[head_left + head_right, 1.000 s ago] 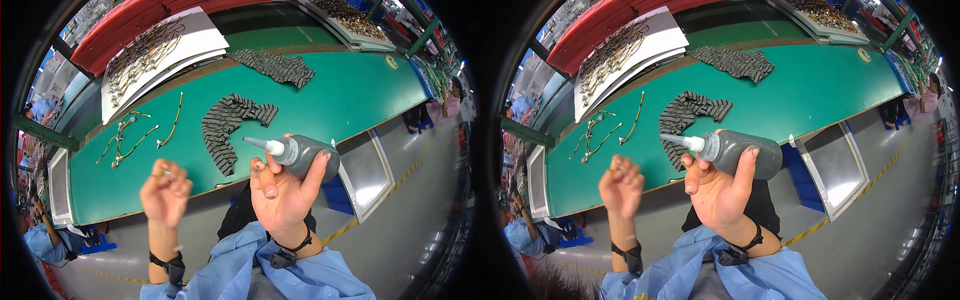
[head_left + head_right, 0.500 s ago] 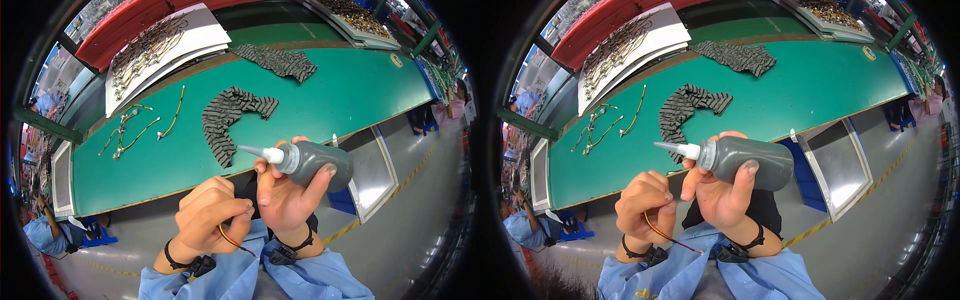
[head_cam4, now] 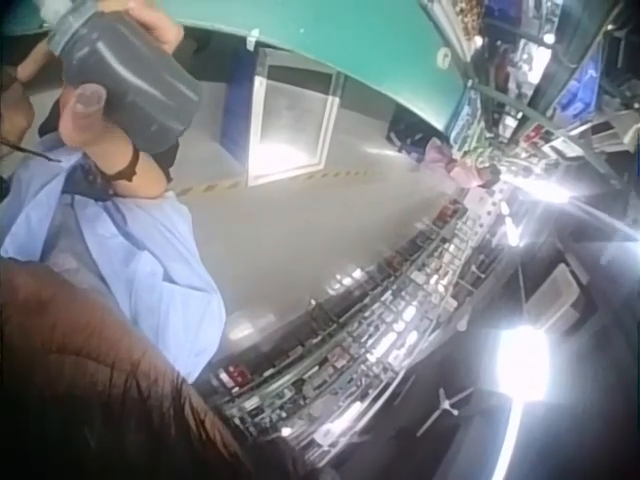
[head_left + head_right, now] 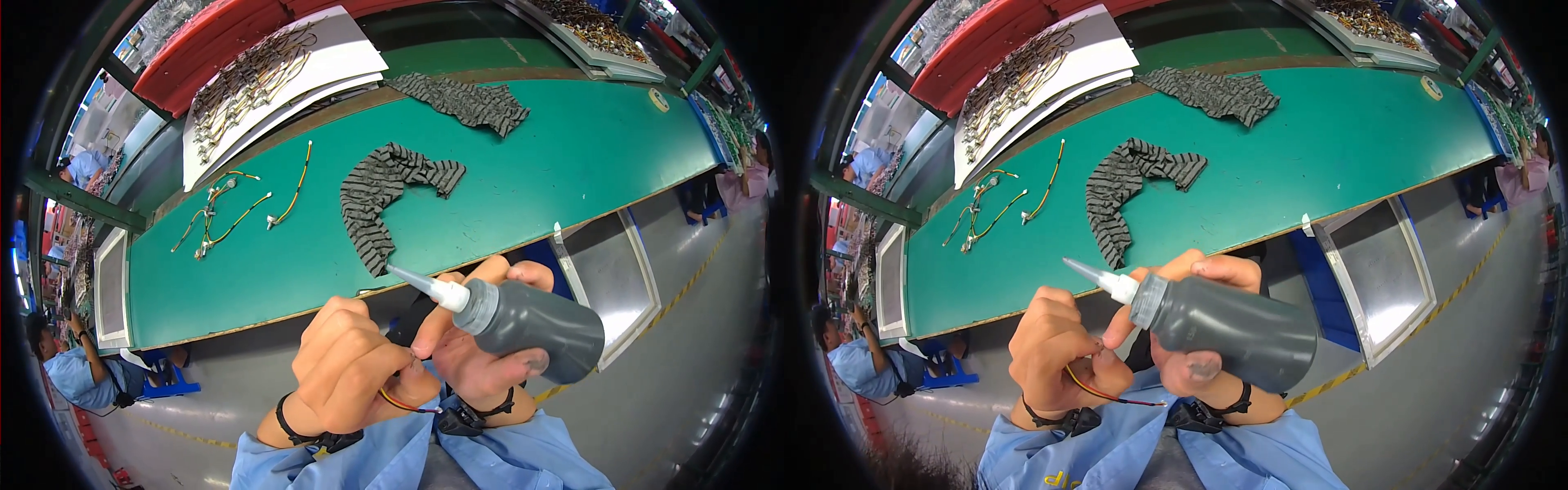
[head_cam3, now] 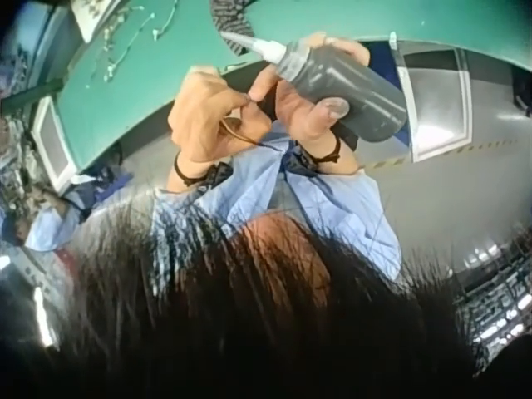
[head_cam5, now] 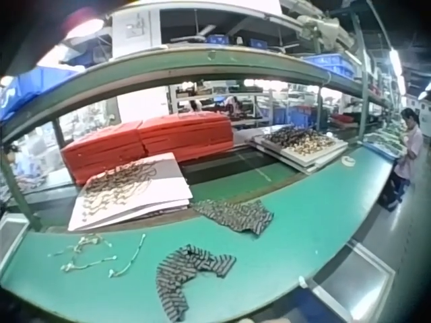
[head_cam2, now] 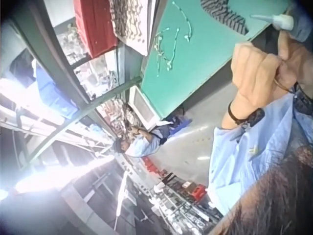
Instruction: The person picks up a wire assembly from a stack, applies glue from a squeeze bottle to the component base, and sets it on the work surface. This process is repeated for several more wire assemblies.
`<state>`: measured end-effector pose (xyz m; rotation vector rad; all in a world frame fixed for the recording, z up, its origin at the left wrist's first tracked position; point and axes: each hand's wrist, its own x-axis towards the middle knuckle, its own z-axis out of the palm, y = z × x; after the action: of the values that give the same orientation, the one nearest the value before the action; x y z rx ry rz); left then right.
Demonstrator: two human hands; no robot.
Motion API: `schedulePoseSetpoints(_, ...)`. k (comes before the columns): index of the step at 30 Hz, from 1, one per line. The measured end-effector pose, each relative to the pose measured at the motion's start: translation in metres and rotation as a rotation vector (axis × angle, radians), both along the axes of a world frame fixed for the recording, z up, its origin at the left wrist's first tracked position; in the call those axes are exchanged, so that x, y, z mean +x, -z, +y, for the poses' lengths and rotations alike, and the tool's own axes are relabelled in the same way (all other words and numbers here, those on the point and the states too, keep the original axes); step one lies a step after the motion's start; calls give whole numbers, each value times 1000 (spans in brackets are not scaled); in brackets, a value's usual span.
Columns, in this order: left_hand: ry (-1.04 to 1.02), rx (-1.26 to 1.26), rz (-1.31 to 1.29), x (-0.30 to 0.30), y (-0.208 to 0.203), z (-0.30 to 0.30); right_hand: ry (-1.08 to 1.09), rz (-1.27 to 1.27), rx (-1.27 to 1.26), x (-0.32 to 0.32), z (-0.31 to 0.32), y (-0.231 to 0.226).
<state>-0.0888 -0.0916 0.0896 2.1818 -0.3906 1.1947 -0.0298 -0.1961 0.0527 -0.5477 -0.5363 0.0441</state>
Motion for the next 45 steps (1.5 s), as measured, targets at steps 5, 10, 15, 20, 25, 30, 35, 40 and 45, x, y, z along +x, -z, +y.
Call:
schedulePoseSetpoints(5,-38,85,-45,1,0,2,55,-35,-146,-10,-11,-8)
schedulePoseSetpoints(10,-33,49,-81,0,3,1,58,-88,-124,-13,-10,-1)
schedulePoseSetpoints(15,9,8,-92,1,5,-1,115,-66,-150,-16,-9,-1)
schedulePoseSetpoints(20,190,-256,-29,1,6,1,114,16,-148,-16,-9,1)
schedulePoseSetpoints(25,326,-499,-74,3,12,-8,110,51,-66,-14,-4,-1)
schedulePoseSetpoints(30,284,-361,-34,1,10,-5,83,30,-91,-14,-6,-3)
schedulePoseSetpoints(35,229,-248,-30,2,8,-3,2,-2,61,-13,-10,1)
schedulePoseSetpoints(40,236,-205,35,0,2,1,106,-161,-43,-6,-8,4)
schedulePoseSetpoints(45,282,-157,23,4,0,4,128,-152,-34,-9,-8,3)
